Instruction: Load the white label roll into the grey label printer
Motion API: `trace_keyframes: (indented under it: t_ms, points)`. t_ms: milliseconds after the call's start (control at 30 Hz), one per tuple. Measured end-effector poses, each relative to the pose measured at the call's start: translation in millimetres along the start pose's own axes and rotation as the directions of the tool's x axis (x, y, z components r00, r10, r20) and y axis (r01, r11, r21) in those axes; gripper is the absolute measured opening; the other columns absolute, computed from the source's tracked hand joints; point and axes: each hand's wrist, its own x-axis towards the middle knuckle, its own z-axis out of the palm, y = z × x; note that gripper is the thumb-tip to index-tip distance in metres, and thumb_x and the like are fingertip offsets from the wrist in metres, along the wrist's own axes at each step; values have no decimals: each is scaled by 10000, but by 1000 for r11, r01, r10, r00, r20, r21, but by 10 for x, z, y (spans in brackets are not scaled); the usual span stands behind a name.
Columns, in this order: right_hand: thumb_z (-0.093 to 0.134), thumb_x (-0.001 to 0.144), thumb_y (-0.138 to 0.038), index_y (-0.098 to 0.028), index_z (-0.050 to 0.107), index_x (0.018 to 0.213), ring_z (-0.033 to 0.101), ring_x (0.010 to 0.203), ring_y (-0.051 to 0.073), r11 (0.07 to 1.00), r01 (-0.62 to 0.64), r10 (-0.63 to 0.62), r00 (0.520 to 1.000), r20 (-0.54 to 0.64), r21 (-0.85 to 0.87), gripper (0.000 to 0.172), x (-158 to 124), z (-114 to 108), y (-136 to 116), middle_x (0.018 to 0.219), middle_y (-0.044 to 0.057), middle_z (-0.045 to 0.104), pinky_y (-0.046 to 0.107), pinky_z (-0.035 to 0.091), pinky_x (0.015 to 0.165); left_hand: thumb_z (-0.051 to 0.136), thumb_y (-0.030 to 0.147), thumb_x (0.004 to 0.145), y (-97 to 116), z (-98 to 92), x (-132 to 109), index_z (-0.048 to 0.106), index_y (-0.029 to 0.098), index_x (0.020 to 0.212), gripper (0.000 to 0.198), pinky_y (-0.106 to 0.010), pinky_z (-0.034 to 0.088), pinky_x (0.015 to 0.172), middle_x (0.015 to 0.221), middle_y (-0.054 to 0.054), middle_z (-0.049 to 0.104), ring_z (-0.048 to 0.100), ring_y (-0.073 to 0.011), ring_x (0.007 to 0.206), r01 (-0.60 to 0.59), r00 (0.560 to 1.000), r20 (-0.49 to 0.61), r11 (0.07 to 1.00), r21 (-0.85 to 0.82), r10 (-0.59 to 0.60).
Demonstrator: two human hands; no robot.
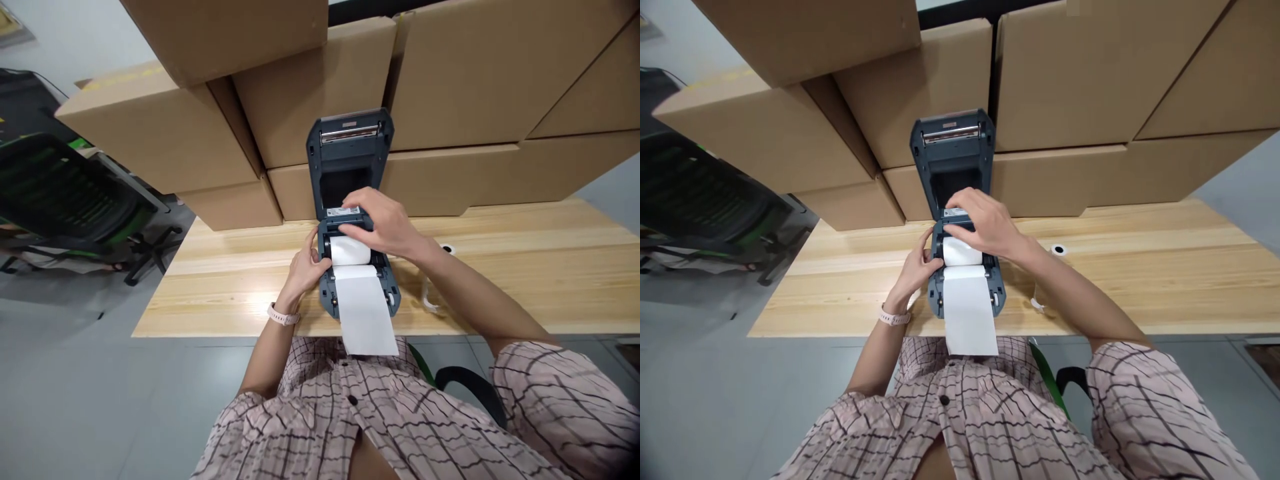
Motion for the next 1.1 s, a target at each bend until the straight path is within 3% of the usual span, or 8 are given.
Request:
trace_keyframes:
  t_ms: [67, 167, 333, 500, 633, 800, 967, 1100]
  points:
    - [645, 969, -477, -199, 680, 1270, 721, 1194, 364, 999, -42, 33, 954, 296, 21, 411, -37, -2, -2, 1289, 162, 767, 505, 566, 1013, 659, 224, 823, 16, -4, -5, 370, 225, 1701, 924, -307, 349, 654, 667, 67, 510, 536, -194, 667, 25, 1000, 2, 1000, 6, -25]
    - [688, 937, -574, -202, 566, 1506, 721, 1237, 393, 995, -100, 98, 772, 628, -32, 690, 19, 12, 26, 1403, 187, 740, 498, 558, 997, 646, 234, 815, 26, -12, -5, 347, 205, 1711, 945, -316, 357, 671, 670, 66, 517, 538, -197, 672, 33, 999, 12, 999, 26, -33]
    - [774, 864, -553, -136, 385, 1677, 703, 1277, 466, 976, -79, 208, 616, 760, -202, 993, 151, 199, 9, 1436, 268, 709, 554, 528, 1041, 605, 234, 816, 30, -26, -1, 204, 137, 1754, 1025, -330, 380, 690, 692, 59, 535, 537, -199, 680, 5, 999, 44, 999, 35, -6]
    - [846, 750, -480, -187, 394, 1679, 709, 1241, 428, 988, -152, 129, 645, 753, -39, 1073, 178, 105, 56, 1462, 204, 699, 526, 559, 1034, 603, 244, 833, 35, -32, -3, 137, 133, 1763, 1046, -337, 396, 698, 691, 56, 534, 554, -214, 690, 10, 999, 46, 999, 42, -12]
    - [858, 761, -499, -260, 399, 1673, 653, 1335, 377, 953, -159, -44, 770, 636, 259, 1049, 99, -410, 139, 1559, 124, 627, 486, 571, 1094, 617, 249, 840, 30, -33, -11, 143, 143, 1764, 1044, -357, 411, 738, 688, 57, 526, 556, -223, 700, 4, 999, 38, 999, 38, -5]
    - [933, 699, -536, -298, 457, 1645, 669, 1298, 403, 904, -283, 134, 899, 417, 320, 1085, -193, -942, 507, 1528, 119, 631, 568, 598, 1091, 603, 240, 833, 16, -22, -15, 172, 150, 1764, 1029, -355, 392, 721, 681, 57, 507, 526, -210, 686, -8, 999, 33, 1000, 27, 7]
    - [961, 609, -480, -275, 641, 1430, 724, 1215, 385, 700, -563, 462, 826, 323, 439, 905, -496, -743, 1063, 1391, 122, 745, 551, 633, 1022, 596, 242, 830, 12, -15, -9, 214, 146, 1755, 1005, -351, 375, 693, 663, 59, 492, 511, -204, 666, -9, 1000, 25, 1000, 25, 8]
    - [981, 508, -448, -207, 668, 1293, 722, 1217, 383, 647, -647, 540, 762, 356, 403, 878, -541, -348, 1236, 1319, 145, 768, 538, 624, 1049, 604, 228, 820, 3, -14, -5, 240, 176, 1754, 1004, -335, 365, 672, 674, 51, 524, 523, -197, 661, 5, 1000, 19, 1000, 6, -5]
